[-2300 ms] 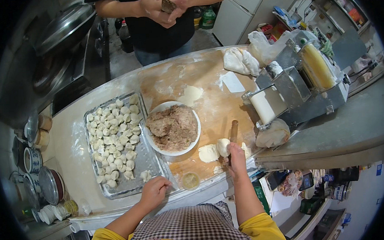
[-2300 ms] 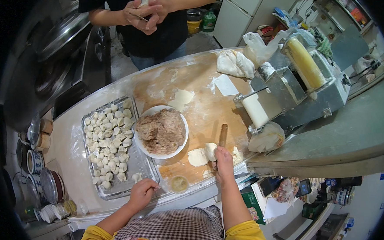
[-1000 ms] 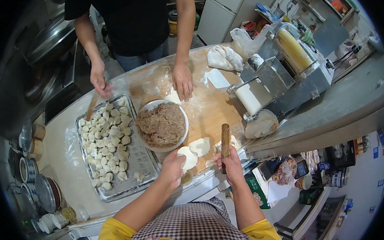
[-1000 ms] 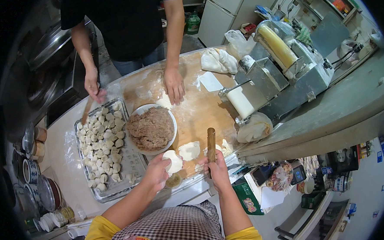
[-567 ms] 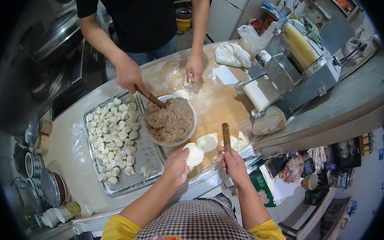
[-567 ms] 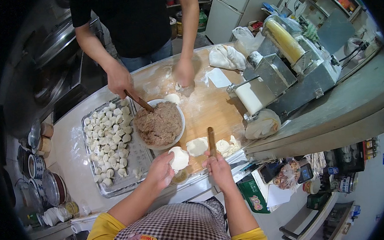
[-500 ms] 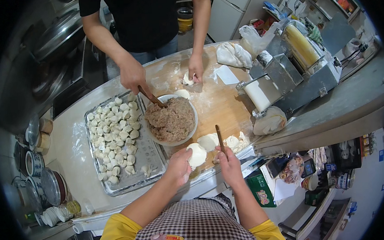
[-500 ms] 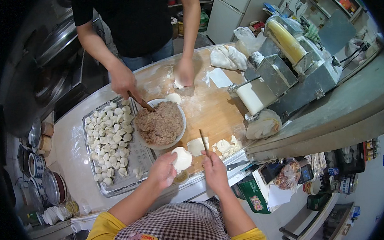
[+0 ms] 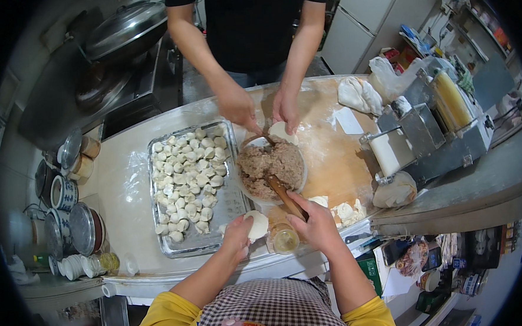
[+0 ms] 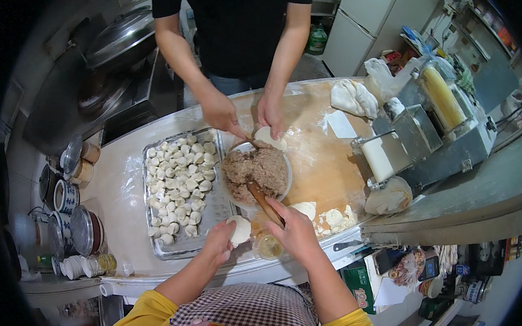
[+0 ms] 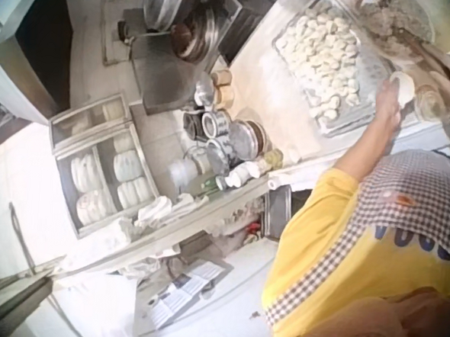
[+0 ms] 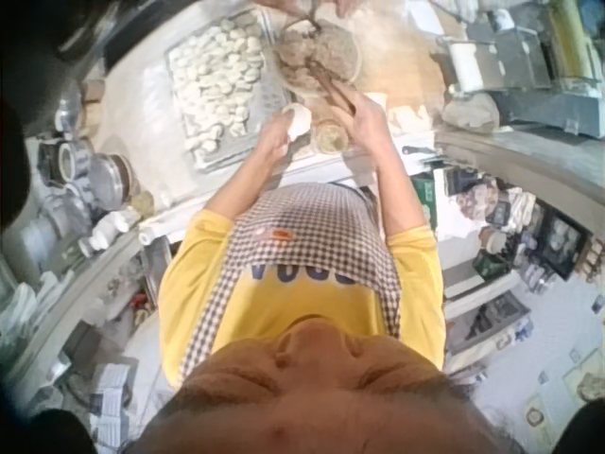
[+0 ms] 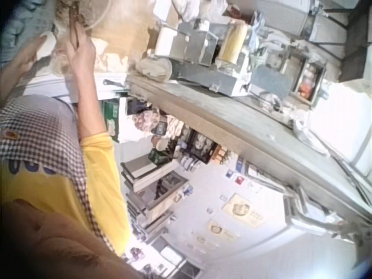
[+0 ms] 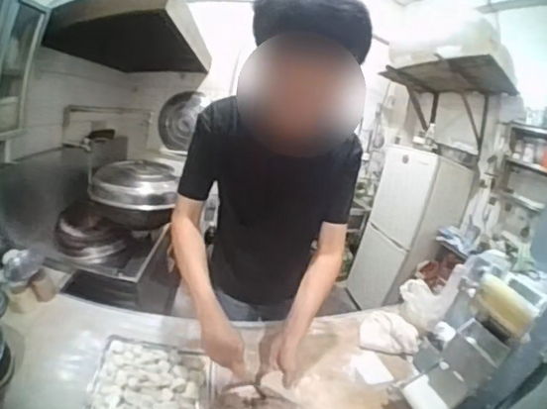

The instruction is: The person fills small dough circles with meat filling and folds them into dumplings, placing them on a metal tray. A coworker rolls dough and assists with filling nearby.

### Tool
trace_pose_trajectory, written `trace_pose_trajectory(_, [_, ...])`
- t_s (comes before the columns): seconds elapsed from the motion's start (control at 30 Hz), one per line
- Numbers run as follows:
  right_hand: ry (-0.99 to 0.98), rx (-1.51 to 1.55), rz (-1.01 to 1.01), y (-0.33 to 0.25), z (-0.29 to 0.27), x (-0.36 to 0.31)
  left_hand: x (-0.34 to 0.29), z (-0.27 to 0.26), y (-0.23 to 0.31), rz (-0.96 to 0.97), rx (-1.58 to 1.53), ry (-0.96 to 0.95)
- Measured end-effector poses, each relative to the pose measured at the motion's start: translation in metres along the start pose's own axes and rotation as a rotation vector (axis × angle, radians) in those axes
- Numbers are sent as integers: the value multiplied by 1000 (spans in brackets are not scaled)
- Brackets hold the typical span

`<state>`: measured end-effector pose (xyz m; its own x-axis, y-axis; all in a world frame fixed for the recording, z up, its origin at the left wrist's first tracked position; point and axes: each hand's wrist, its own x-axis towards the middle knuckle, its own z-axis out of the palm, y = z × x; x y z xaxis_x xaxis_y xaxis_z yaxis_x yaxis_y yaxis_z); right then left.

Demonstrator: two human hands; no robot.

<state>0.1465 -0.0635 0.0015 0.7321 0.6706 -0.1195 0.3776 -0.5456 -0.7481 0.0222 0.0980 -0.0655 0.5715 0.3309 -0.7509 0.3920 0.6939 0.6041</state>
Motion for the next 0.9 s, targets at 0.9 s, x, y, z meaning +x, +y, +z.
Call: trace_pose_trajectory(0.9, [-181, -446, -148, -12, 12, 24, 62, -17, -3, 130, -286, 103])
